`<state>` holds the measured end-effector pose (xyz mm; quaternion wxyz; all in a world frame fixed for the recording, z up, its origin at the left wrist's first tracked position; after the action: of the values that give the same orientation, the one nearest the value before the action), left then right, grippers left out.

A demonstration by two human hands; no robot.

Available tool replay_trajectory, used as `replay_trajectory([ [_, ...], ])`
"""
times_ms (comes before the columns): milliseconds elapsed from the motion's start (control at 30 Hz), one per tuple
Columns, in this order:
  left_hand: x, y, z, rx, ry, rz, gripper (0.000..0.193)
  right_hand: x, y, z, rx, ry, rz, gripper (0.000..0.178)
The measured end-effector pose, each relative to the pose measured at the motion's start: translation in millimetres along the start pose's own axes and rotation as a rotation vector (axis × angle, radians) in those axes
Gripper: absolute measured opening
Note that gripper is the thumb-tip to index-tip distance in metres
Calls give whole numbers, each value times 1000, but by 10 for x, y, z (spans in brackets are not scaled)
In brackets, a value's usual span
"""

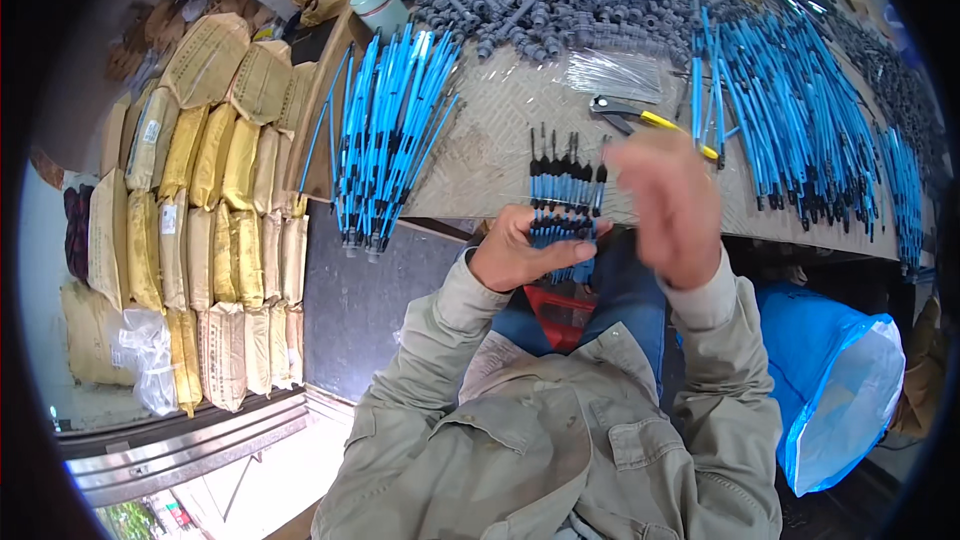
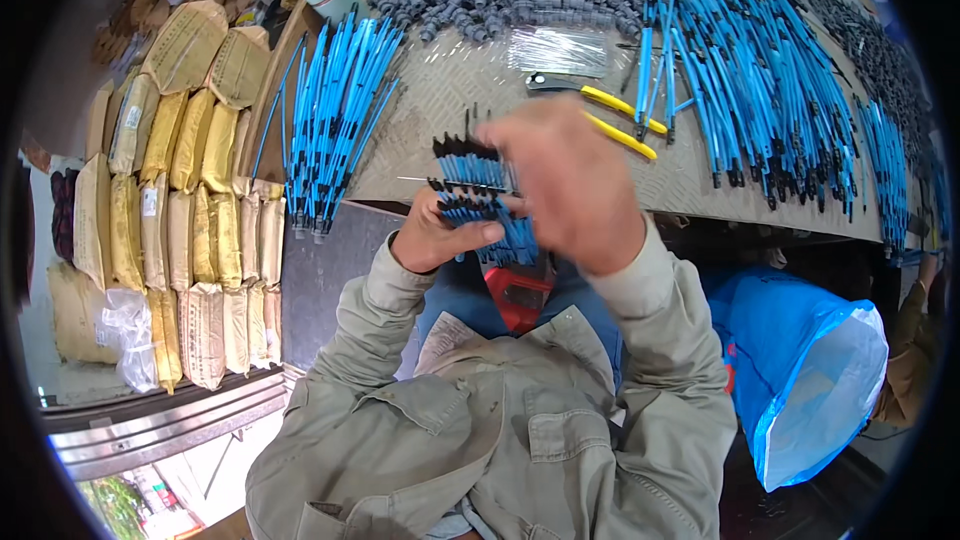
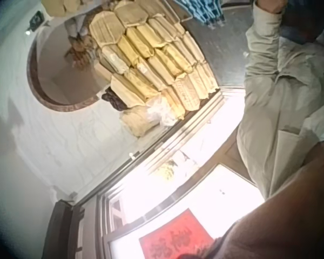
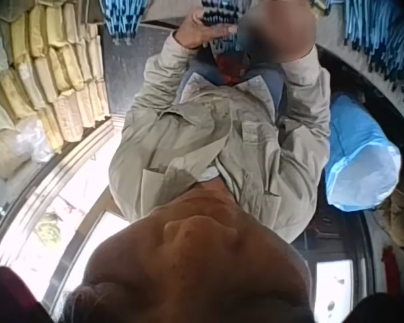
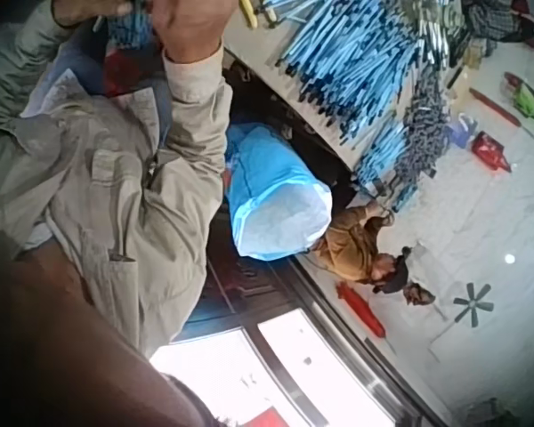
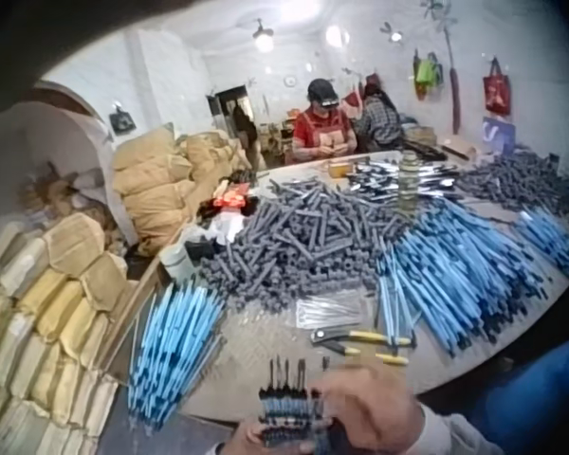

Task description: The person assembles blue multi-pronged components by inserting them into black hubs and securing them with pliers.

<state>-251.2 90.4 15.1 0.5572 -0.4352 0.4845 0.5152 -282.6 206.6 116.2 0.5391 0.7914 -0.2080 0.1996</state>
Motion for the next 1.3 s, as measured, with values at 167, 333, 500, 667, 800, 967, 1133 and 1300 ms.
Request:
replay_trajectory([
  [167,-25,6,92,-43,-16,-1,19,-655,-286,447,229,-70,-158,42],
  [333,144,-67,9,-97,-81,-19,17,-715,-554,821,588,-164,-237,47],
  [500,187,-145,88,-77,-44,88,17,-780,-584,842,559,-153,-246,44],
  [667,160,-73,30,-123,-87,-2,20,-1209,-102,501,150,242,148,30],
  [800,-50,-5,95,-33,-37,44,23,-1853,507,139,208,-453,129,15],
  [967,-85,50,85,-27,-27,-13,24,-2145,457,383,423,-717,168,14],
  [1133,-77,73,63,-16,-20,-24,24,-2207,435,234,356,-736,242,14],
  [1300,-52,70,63,-12,-31,-3,26,-1907,454,113,193,-576,83,7],
])
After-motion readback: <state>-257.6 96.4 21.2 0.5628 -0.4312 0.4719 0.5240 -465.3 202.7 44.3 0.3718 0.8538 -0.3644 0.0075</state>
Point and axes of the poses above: each hand's wrist, its own y-axis towards the middle knuckle, its own z-axis out of the palm, x = y × z, the point moved 8 cm from there along y, towards the middle knuckle, and after that the axes turned 13 degrees about -x, right-handed, at the moved point
